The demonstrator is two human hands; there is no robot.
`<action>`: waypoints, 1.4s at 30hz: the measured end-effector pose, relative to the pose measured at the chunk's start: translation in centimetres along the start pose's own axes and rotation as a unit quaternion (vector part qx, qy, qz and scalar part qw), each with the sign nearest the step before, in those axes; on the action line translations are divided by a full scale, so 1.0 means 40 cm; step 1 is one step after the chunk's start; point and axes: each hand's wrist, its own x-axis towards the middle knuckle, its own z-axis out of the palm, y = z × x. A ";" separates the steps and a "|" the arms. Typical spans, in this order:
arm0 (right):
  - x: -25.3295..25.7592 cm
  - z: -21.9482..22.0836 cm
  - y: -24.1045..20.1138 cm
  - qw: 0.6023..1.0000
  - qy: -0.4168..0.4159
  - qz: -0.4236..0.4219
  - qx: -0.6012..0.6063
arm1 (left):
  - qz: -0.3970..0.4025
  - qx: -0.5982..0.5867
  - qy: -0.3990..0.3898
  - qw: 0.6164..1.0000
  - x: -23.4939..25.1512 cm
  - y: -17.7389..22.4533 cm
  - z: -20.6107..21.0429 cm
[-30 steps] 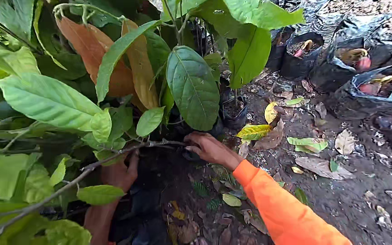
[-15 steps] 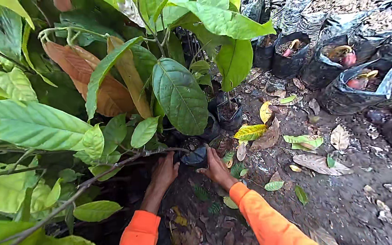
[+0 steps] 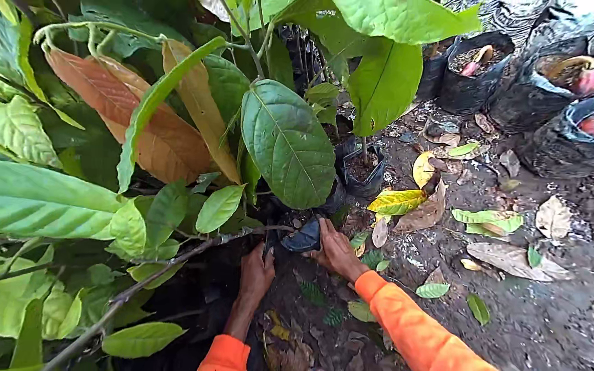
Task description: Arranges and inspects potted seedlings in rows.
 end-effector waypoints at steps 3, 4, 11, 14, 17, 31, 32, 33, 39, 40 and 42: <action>0.002 0.010 -0.007 1.000 0.007 0.011 0.006 | 0.012 -0.044 0.044 0.998 -0.007 -0.020 0.022; 0.000 0.015 -0.009 1.000 0.003 0.017 0.009 | 0.008 -0.060 0.049 0.997 -0.010 -0.027 0.028; -0.012 -0.003 -0.001 0.999 0.009 0.017 0.047 | 0.137 0.008 0.143 0.980 -0.028 0.018 -0.025; -0.075 -0.046 -0.036 0.988 0.142 -0.042 0.038 | 0.213 0.042 0.081 0.973 -0.031 0.069 -0.035; -0.096 -0.077 -0.065 0.960 0.229 -0.156 -0.030 | 0.108 0.145 -0.120 0.976 -0.017 0.132 -0.050; -0.052 -0.158 -0.121 0.980 -0.015 -0.142 -0.137 | 0.170 0.127 -0.108 0.971 -0.011 0.093 -0.064; -0.035 -0.157 -0.138 0.977 -0.025 -0.139 -0.159 | 0.178 0.125 -0.098 0.971 -0.014 0.089 -0.062; -0.017 -0.156 -0.154 0.973 -0.046 -0.131 -0.185 | 0.181 0.120 -0.089 0.972 -0.017 0.086 -0.060; 0.026 -0.137 -0.181 0.966 -0.094 -0.098 -0.222 | 0.107 0.077 -0.060 0.989 -0.015 0.098 -0.059; 0.019 -0.140 -0.171 0.970 -0.085 -0.100 -0.203 | 0.096 0.078 -0.057 0.991 -0.012 0.103 -0.058; -0.010 -0.158 -0.137 0.984 -0.057 -0.105 -0.136 | 0.085 0.083 -0.060 0.991 -0.008 0.113 -0.056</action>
